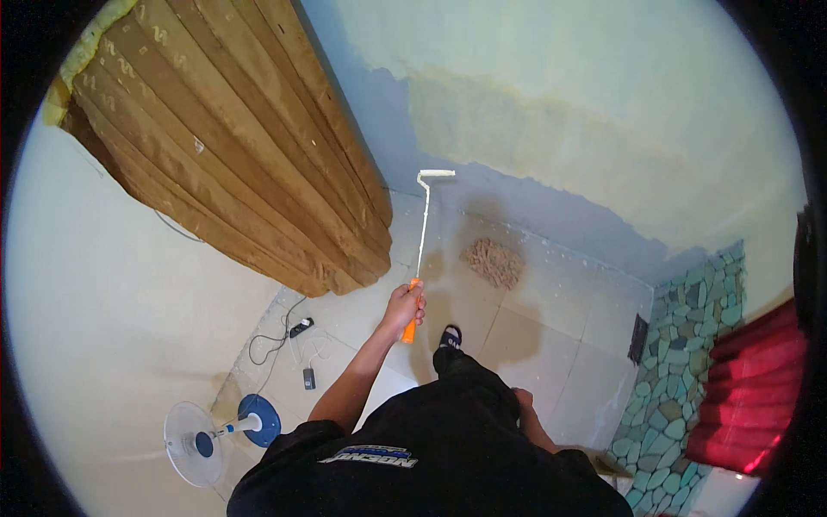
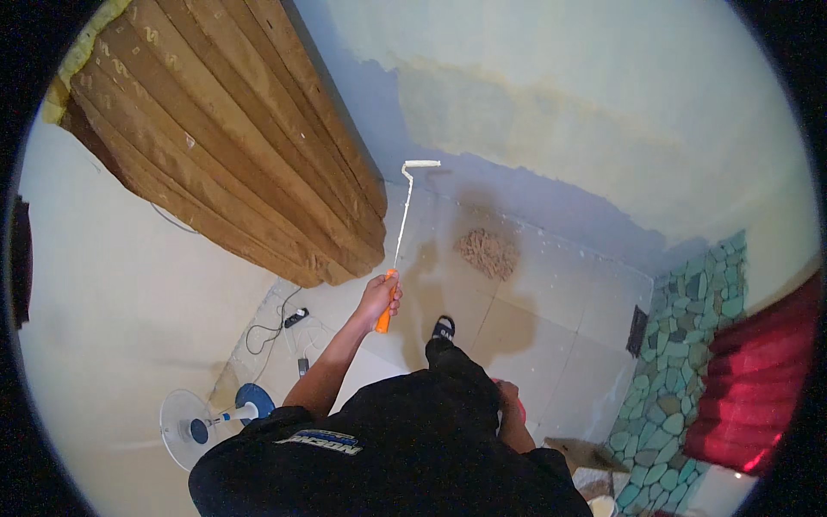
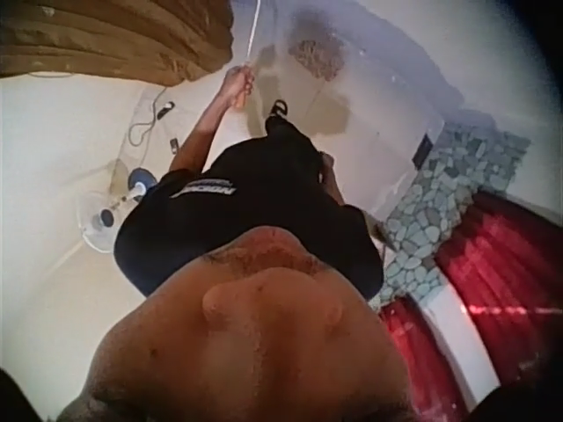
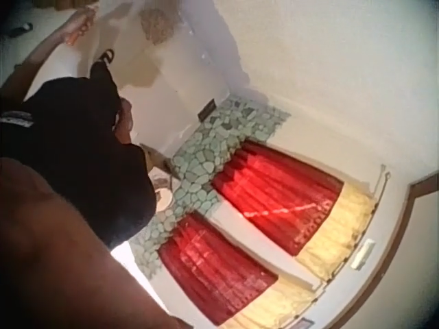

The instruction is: The recorder is painting a wall using a paint roller, periodically dipping the roller into a bucket of paint.

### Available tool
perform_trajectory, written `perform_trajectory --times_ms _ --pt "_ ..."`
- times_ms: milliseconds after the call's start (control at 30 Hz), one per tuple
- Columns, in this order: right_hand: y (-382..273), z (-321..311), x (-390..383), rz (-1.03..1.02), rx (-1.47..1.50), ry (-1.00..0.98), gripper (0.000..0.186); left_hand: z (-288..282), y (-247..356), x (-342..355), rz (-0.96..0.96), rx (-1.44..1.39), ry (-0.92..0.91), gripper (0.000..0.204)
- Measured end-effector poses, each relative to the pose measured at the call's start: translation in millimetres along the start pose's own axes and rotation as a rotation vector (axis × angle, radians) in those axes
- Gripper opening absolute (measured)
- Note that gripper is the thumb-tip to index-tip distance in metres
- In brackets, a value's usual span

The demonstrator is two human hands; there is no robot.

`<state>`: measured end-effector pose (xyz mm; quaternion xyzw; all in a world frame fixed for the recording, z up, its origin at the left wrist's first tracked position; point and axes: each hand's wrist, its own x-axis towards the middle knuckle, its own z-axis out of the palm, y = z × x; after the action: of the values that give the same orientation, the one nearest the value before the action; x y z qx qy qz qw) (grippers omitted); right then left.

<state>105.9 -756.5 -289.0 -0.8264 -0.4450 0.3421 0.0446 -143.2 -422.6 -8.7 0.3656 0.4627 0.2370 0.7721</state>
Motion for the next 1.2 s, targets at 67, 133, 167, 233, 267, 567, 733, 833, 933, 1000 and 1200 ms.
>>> perform_trajectory --times_ms 67,133,167,233,267,567,733,833,933,1000,1200 --pt "-9.5 -25.3 40.7 -0.156 -0.055 0.073 0.026 1.7 20.3 25.1 0.023 -0.008 -0.009 0.024" --pt "-32.1 -41.6 81.6 0.442 1.293 0.075 0.025 5.5 45.1 50.7 0.048 -0.014 -0.022 0.025" --pt "-46.4 -58.4 97.4 0.431 1.293 0.067 0.025 6.2 55.8 62.4 0.03 -0.013 -0.001 0.026" --pt "-73.6 -99.7 116.3 0.541 1.249 -0.069 0.027 2.7 70.8 80.3 0.01 -0.025 0.041 0.027" --pt "-81.9 -112.0 124.9 0.54 1.243 -0.076 0.027 3.3 80.2 90.1 0.035 -0.014 0.031 0.025" --pt "-106.9 -156.1 175.0 0.558 1.16 -0.107 0.025 -15.2 154.6 169.6 0.111 -0.017 0.063 0.028" --pt "-45.1 -107.0 196.5 -0.29 -0.169 0.095 0.017 -42.6 194.3 211.1 0.119 0.005 0.029 0.029" --pt "-77.5 -113.2 192.6 -0.159 -0.167 0.054 0.015 -65.9 215.8 229.6 0.134 0.037 0.036 0.029" --pt "-133.8 -124.9 199.7 0.071 0.177 0.045 0.015 -87.4 243.3 248.6 0.15 0.07 0.061 0.029" --pt "-175.9 -129.1 206.8 0.298 0.523 0.037 0.016 -103.6 262.2 261.0 0.145 0.124 0.051 0.03" --pt "-291.3 -140.4 228.7 0.77 1.312 0.028 0.02 -142.3 316.0 294.5 0.155 0.156 0.012 0.028"
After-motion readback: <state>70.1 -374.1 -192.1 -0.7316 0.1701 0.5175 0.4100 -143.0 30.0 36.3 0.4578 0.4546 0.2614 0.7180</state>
